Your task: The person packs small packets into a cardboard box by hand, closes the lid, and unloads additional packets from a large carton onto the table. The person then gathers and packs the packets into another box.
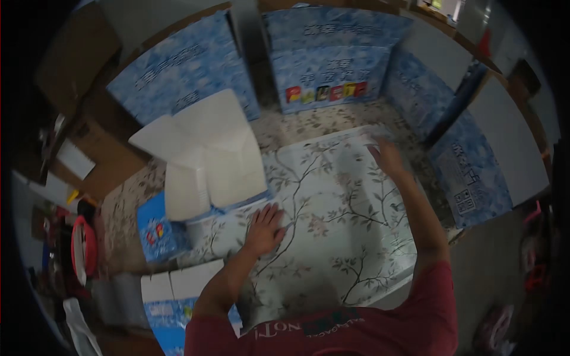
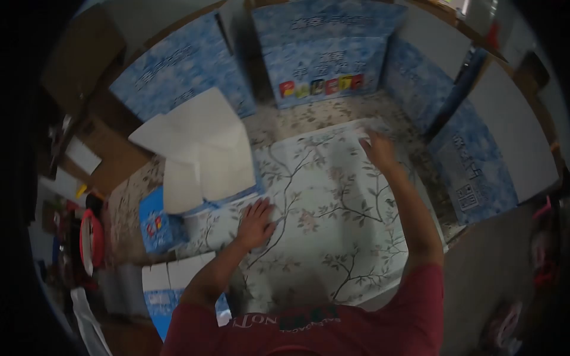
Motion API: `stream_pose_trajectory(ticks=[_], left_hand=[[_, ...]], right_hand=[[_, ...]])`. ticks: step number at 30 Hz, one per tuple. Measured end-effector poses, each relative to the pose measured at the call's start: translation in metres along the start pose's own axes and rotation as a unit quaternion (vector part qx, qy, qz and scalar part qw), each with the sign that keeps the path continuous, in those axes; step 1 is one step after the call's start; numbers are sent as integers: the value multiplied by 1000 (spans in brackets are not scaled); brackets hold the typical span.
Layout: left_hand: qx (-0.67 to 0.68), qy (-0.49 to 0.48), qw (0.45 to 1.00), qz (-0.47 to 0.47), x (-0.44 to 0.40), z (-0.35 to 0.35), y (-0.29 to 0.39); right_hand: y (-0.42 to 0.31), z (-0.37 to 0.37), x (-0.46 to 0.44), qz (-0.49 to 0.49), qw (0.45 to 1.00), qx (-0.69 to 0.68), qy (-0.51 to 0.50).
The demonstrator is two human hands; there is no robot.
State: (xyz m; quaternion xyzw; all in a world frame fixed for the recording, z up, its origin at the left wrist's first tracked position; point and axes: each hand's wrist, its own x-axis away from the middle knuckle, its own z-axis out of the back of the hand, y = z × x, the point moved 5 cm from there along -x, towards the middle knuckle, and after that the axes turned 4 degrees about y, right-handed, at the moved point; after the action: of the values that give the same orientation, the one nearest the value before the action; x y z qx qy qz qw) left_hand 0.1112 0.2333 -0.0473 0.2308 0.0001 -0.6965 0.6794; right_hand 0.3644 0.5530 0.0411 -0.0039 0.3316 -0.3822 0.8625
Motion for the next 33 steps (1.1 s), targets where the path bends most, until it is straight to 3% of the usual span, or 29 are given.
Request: stream_pose_trajectory(ticks=[1, 2, 4, 7, 9, 10, 12, 13, 15, 18, 20, 24, 26, 28, 29, 31, 32, 33], left_hand=[[4, 3, 1000, 1, 1, 1, 1], [-1, 7, 1000, 3, 4, 0, 0], [-7, 21, 1000, 16, -3, 5, 5], [14, 14, 1000, 6, -23, 21, 18], [-148, 221, 964, 10, -33, 71, 37], [-152, 220, 963, 12, -39, 76, 29], [-264, 288, 912, 125, -44, 88, 0], [-267, 292, 910, 125, -42, 87, -11], [-237, 194, 937, 169, -41, 81, -42], [-211, 122, 945, 217, -40, 71, -67], [-220, 187, 935, 204, -40, 80, -66], [-232, 136, 934, 234, -40, 74, -88], [-173, 40, 963, 203, -41, 72, -91], [-146, 100, 980, 87, -70, 111, -47], [-137, 103, 983, 71, -93, 131, -29], [129, 138, 977, 103, -139, 169, -6], [176, 169, 966, 83, -166, 191, 1], [220, 200, 953, 65, -195, 212, 4]], right_hand=[[-7, -8, 46, -11, 998, 11, -57], [-14, -15, 84, -90, 980, 8, -178], [-28, -22, 156, -5, 995, 79, -64], [-45, -15, 186, 5, 997, 74, -12], [-49, -11, 181, 0, 998, 66, -19], [-48, -11, 181, -12, 998, 65, -23], [-46, -13, 183, -12, 998, 63, -20], [-45, -14, 182, -13, 998, 67, -18], [-45, -14, 182, -6, 997, 70, -13], [-47, -15, 182, -12, 997, 78, -18], [-49, -13, 184, -34, 995, 91, -26], [-61, -1, 176, -44, 995, 83, -37], [-59, 5, 168, -53, 995, 73, -46], [-52, 6, 154, -29, 991, 61, -117], [-46, 15, 133, -39, 991, 73, -109], [-26, 40, 62, -134, 980, -77, -128], [-29, 75, 5, 9, 996, -87, 9], [-18, 99, -44, 4, 994, -56, 89]])
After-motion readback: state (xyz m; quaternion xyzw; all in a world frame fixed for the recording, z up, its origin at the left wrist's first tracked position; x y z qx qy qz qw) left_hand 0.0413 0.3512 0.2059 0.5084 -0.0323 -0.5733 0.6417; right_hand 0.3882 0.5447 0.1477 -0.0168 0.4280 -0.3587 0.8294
